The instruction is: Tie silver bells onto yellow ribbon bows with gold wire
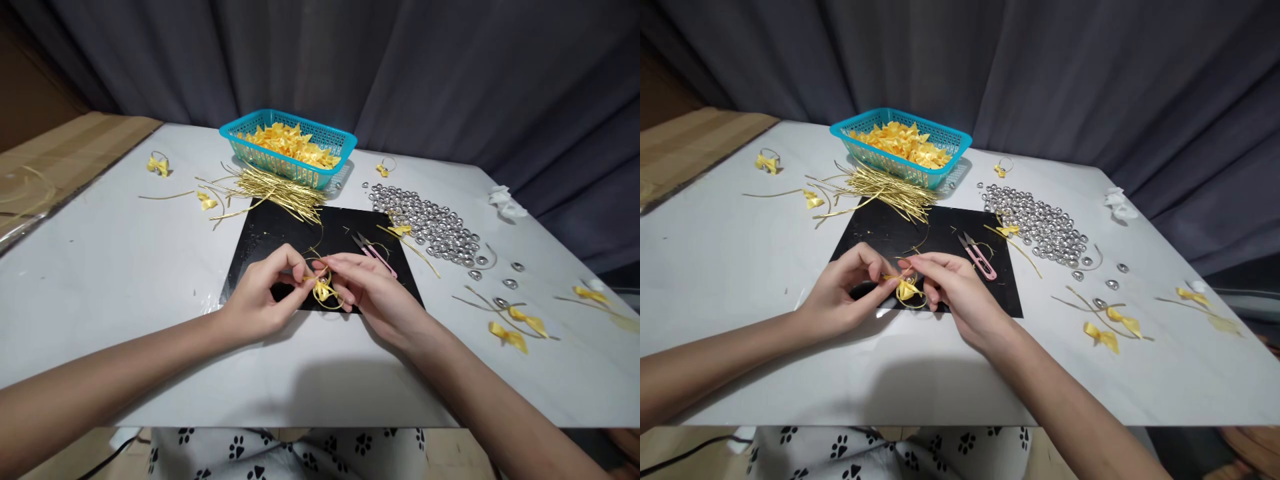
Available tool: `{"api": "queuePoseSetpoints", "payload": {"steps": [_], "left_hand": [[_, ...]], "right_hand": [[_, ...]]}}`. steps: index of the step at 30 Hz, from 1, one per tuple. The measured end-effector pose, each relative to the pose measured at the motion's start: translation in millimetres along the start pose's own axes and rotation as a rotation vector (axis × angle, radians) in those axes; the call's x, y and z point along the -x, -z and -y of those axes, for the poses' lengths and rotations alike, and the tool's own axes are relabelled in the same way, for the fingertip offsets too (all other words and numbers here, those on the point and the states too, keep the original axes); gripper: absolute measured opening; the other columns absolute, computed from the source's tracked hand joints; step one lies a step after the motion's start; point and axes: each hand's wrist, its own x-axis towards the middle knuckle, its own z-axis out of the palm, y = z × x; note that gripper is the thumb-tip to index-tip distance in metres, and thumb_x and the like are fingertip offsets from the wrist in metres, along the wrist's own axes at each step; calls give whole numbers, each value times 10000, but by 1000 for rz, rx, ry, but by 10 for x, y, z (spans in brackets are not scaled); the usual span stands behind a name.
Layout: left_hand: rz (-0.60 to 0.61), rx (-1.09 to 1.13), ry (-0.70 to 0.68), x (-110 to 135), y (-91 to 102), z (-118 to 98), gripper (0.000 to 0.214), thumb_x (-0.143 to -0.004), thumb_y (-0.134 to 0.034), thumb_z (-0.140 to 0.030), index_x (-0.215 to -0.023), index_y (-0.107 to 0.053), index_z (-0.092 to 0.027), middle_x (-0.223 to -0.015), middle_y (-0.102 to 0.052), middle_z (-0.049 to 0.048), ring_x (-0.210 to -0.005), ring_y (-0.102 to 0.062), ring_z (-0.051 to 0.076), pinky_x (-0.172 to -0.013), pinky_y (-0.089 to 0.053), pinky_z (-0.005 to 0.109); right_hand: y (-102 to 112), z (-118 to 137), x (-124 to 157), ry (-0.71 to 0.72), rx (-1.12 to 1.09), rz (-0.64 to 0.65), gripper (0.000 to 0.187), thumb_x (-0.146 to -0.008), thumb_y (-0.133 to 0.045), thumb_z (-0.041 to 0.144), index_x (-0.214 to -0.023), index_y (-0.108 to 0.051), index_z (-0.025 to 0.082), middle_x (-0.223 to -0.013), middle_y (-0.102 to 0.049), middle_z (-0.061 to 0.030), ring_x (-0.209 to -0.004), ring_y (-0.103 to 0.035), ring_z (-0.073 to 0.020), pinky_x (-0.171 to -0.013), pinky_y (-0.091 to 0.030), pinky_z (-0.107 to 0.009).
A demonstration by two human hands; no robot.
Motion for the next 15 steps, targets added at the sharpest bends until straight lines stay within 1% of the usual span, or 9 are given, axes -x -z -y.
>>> {"api": "queuePoseSetpoints", "payload": {"steps": [3,5,7,11,13,15], "left_hand": [[36,-34,-35,3,1,-2,200,-848,-534,-140,-763,-374,-226,-719,-552,-17,-655,-576,99,-613,-494,215],[58,-26,-40,7,-2,-3,200,-853,-520,-131,-774,-365,-228,-737,-578,-13,-651,-579,93,-618,-493,210],[69,-20,-34,10,-4,1,201,-855,-515,-129,-776,-359,-229,-747,-586,-11,-644,-574,88,-613,-491,206],[76,-15,16,4,-1,13,204,-851,-524,-150,-764,-357,-227,-729,-561,-18,-626,-548,89,-598,-484,211],[68,-6,50,-9,2,16,206,-845,-533,-161,-755,-359,-226,-718,-544,-23,-625,-532,90,-594,-478,214],[72,-10,75,-25,4,15,210,-835,-541,-164,-741,-362,-223,-704,-513,-34,-613,-508,87,-582,-465,212]], "right_hand": [[8,8,-3,2,26,-17,275,-770,-656,420,-832,-736,164,-491,-475,49,-429,-337,-38,-439,-297,-181],[15,8,-4,33,61,-50,278,-768,-666,415,-860,-740,164,-447,-414,66,-429,-332,-34,-449,-278,-174],[19,10,-3,42,75,-56,265,-756,-680,398,-865,-735,162,-442,-409,70,-433,-337,-32,-455,-271,-173],[6,18,5,74,48,-55,212,-750,-673,364,-784,-694,155,-447,-413,71,-430,-327,-39,-448,-276,-178],[-7,20,8,117,43,-73,199,-749,-669,357,-762,-671,159,-487,-445,63,-440,-330,-41,-443,-287,-179],[-18,25,14,172,47,-84,190,-747,-668,354,-749,-653,165,-556,-496,47,-473,-371,-44,-453,-317,-175]]}}
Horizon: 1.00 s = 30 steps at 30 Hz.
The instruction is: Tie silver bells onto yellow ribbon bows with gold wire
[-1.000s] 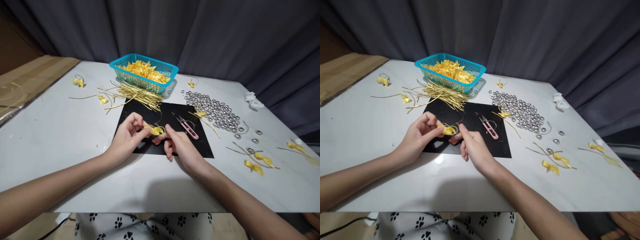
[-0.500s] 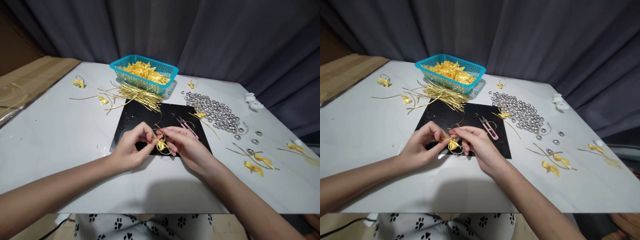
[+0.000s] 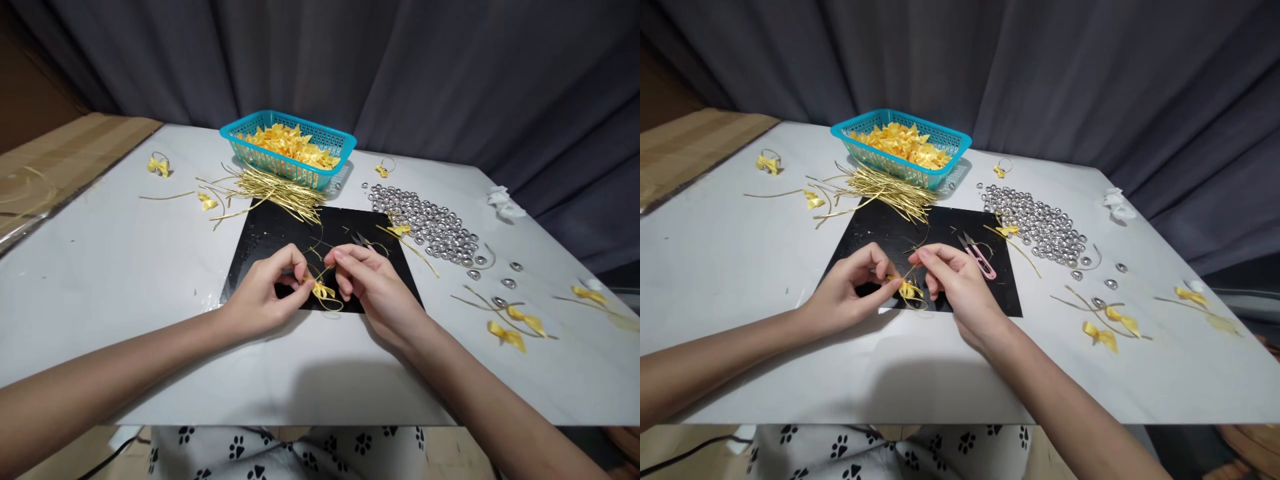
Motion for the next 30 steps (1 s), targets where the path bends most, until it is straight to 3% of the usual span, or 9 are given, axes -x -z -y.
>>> {"api": "queuePoseSetpoints", "payload": {"steps": [5,11,16,21,30], "left_hand": [[92,-61,56,-35,3,-1,197,-784,-531,-107,-732,-377,-219,-674,-453,-60,-575,-463,77,-540,-419,200],[140,-94,88,-47,9,20,199,-736,-514,-85,-729,-369,-220,-660,-456,-70,-546,-448,73,-516,-370,201],[161,-118,90,-43,6,6,198,-714,-498,-84,-719,-357,-223,-637,-472,-69,-542,-430,81,-521,-364,210],[176,-166,88,-47,-7,6,200,-701,-487,-79,-716,-353,-227,-632,-488,-64,-536,-413,86,-512,-340,214],[192,-252,-10,-42,-26,25,214,-680,-468,-61,-706,-340,-232,-638,-506,-57,-552,-414,102,-542,-320,235]], "right_hand": [[-3,72,28,126,13,2,169,-757,-649,347,-731,-627,181,-698,-583,22,-525,-447,-47,-480,-390,-171],[-5,164,71,131,-20,-20,143,-761,-654,334,-753,-663,192,-716,-628,2,-577,-519,-58,-529,-452,-168],[-9,265,94,144,-67,-139,96,-746,-666,299,-734,-655,204,-724,-641,4,-599,-558,-58,-592,-493,-181],[45,382,133,238,132,-245,165,-798,-617,402,-814,-655,242,-823,-656,-16,-708,-613,-106,-603,-505,-227],[118,479,230,417,344,-235,266,-887,-490,479,-904,-678,292,-898,-659,-30,-805,-643,-148,-597,-493,-265]]}}
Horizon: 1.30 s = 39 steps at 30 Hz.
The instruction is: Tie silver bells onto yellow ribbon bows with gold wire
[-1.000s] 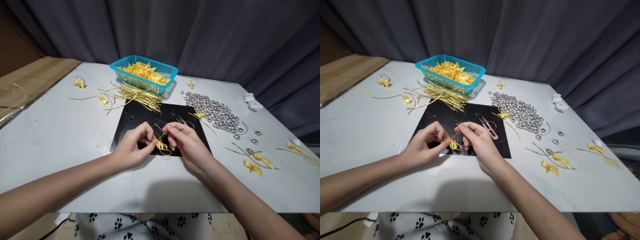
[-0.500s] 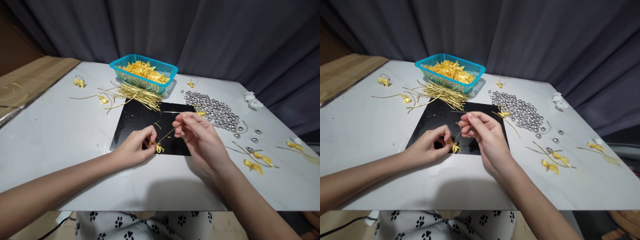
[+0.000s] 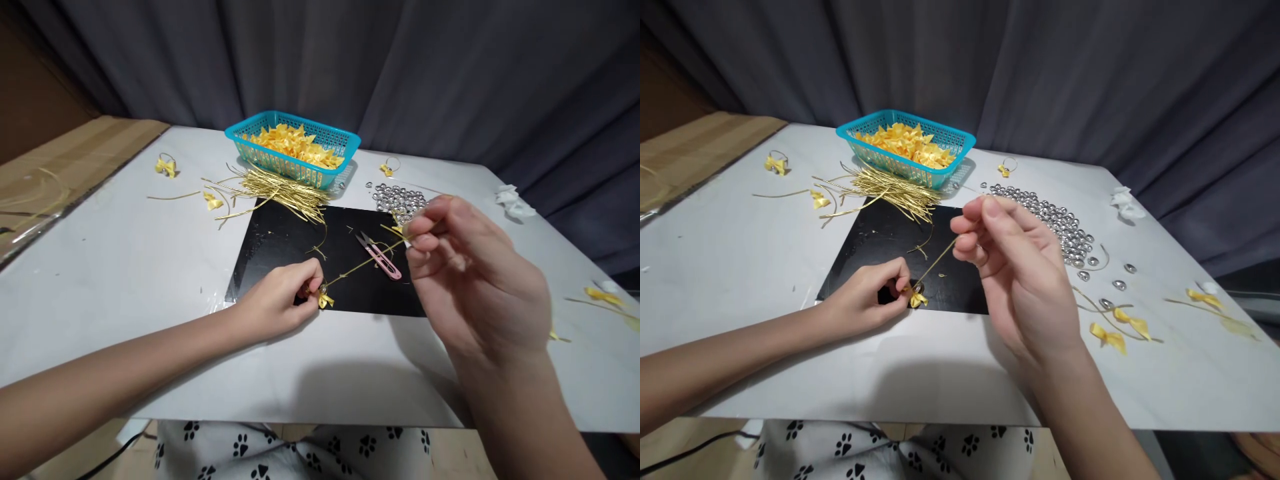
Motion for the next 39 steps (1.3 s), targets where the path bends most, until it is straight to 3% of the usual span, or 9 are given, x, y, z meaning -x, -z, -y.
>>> {"api": "queuePoseSetpoints", "payload": {"steps": [8,11,14,19,23,30,35,39], "left_hand": [[18,-74,-84,4,-11,37,235,-690,-468,-51,-693,-319,-232,-656,-518,-44,-588,-422,116,-565,-315,251],[18,33,8,-13,2,54,209,-730,-492,-80,-705,-346,-227,-648,-503,-49,-571,-421,106,-551,-325,246],[14,293,160,-38,25,37,115,-793,-534,-176,-773,-426,-212,-696,-506,-38,-616,-483,105,-568,-376,239],[44,606,307,-51,60,-64,149,-760,-623,-194,-855,-510,-175,-761,-571,-18,-708,-548,104,-659,-424,243],[12,663,422,-46,75,-109,176,-712,-680,-191,-851,-580,-148,-771,-624,-2,-724,-580,105,-688,-437,240],[-88,711,491,-51,91,-148,187,-671,-731,-204,-812,-624,-142,-688,-659,-16,-639,-598,94,-641,-443,225],[-78,712,496,-36,76,-142,187,-679,-735,-204,-808,-612,-145,-658,-649,-32,-615,-594,78,-604,-441,197],[-105,706,476,-22,69,-120,179,-685,-739,-201,-803,-617,-146,-663,-658,-32,-617,-605,72,-595,-447,178]], "right_hand": [[10,79,-13,-93,-269,-149,128,-838,-571,257,-737,-648,246,-755,-599,4,-722,-611,-83,-622,-501,-207],[19,44,-85,-103,-274,-153,131,-844,-570,273,-744,-649,243,-784,-612,1,-758,-616,-94,-645,-510,-216],[-5,-80,-151,-140,-283,-166,118,-830,-596,287,-752,-656,221,-819,-638,-9,-740,-607,-89,-672,-521,-216],[-143,-320,-135,-431,-292,-11,98,-737,-674,229,-789,-663,148,-762,-631,-19,-627,-571,-62,-584,-497,-174],[-209,-350,-81,-535,-249,142,122,-760,-630,253,-786,-631,134,-578,-482,48,-425,-373,-31,-423,-378,-172],[-63,-268,-139,-813,-557,164,116,-813,-568,198,-726,-587,124,-519,-250,83,-419,-169,-28,-388,-232,-157],[92,-200,-217,-701,-626,81,123,-832,-548,192,-727,-579,135,-530,-219,79,-443,-130,-45,-393,-203,-166],[120,-166,-199,-462,-426,11,167,-814,-595,269,-698,-564,155,-512,-189,87,-439,-123,-46,-398,-186,-189]]}}
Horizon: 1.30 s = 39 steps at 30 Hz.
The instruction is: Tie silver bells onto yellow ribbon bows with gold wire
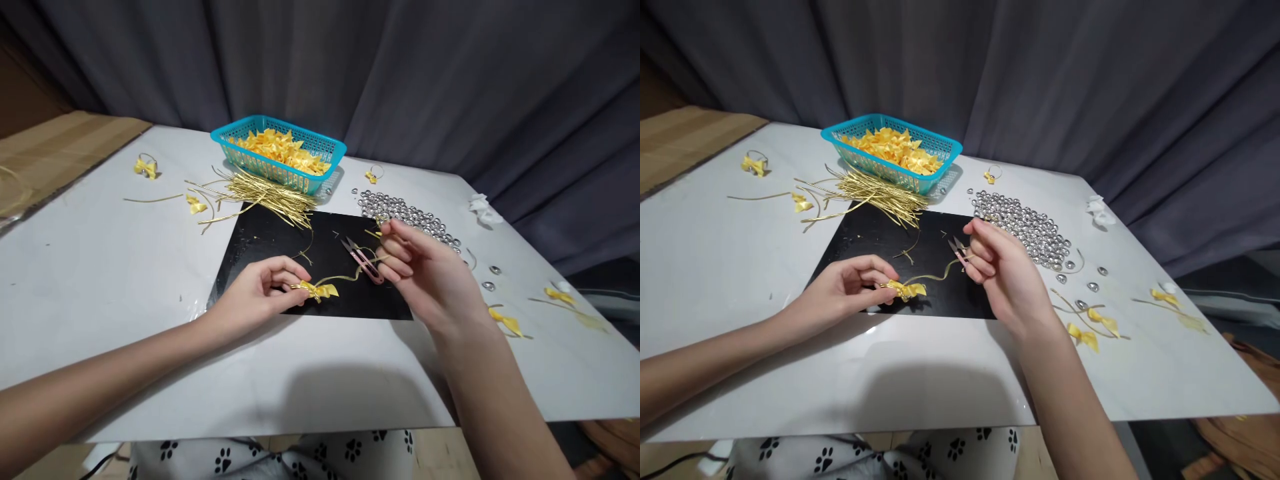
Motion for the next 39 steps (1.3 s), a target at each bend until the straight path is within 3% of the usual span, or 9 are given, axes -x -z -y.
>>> {"api": "queuePoseSetpoints", "payload": {"steps": [2,5,8,13,21,29,39], "left_hand": [[-24,29,-28,6,5,-12,178,-695,-739,-212,-808,-618,-149,-662,-673,-31,-609,-610,67,-604,-459,173],[-50,92,-59,27,5,-55,184,-708,-737,-232,-823,-616,-154,-653,-699,-25,-591,-613,67,-602,-474,170],[-60,128,-70,45,-7,-88,203,-694,-749,-228,-831,-618,-156,-647,-714,-21,-597,-624,77,-592,-483,170],[-72,104,-67,43,-18,-82,223,-680,-763,-214,-855,-635,-163,-660,-725,-20,-635,-639,91,-624,-489,179],[-78,-48,-127,56,11,-87,139,-747,-708,-308,-775,-691,-173,-617,-665,-19,-601,-579,83,-552,-427,165],[-103,-83,-179,84,-1,-110,129,-766,-683,-302,-747,-677,-175,-604,-649,-17,-570,-555,92,-542,-415,187],[-127,-145,-251,103,-1,-113,111,-775,-668,-288,-743,-660,-182,-611,-635,-18,-563,-555,100,-532,-412,201]], "right_hand": [[-42,-54,31,93,221,38,209,-750,-680,335,-710,-578,158,-503,-212,90,-438,-154,-41,-407,-162,-201],[-145,-181,79,105,583,152,318,-602,-803,355,-743,-611,145,-513,-238,93,-467,-195,-37,-449,-144,-215],[-217,-275,105,131,771,185,278,-665,-760,361,-772,-644,133,-509,-225,92,-495,-188,-43,-487,-144,-228],[-200,-294,90,150,679,200,246,-793,-636,360,-832,-619,118,-523,-256,88,-478,-217,-41,-464,-167,-223],[-159,-284,65,63,498,266,214,-766,-672,330,-829,-594,142,-528,-291,93,-435,-223,-28,-416,-148,-214],[-177,-269,85,-1,458,284,222,-743,-694,329,-829,-600,146,-532,-338,89,-435,-254,-30,-409,-160,-211],[-170,-253,111,31,424,328,176,-738,-708,279,-784,-586,160,-505,-283,103,-427,-205,-27,-421,-134,-209]]}}
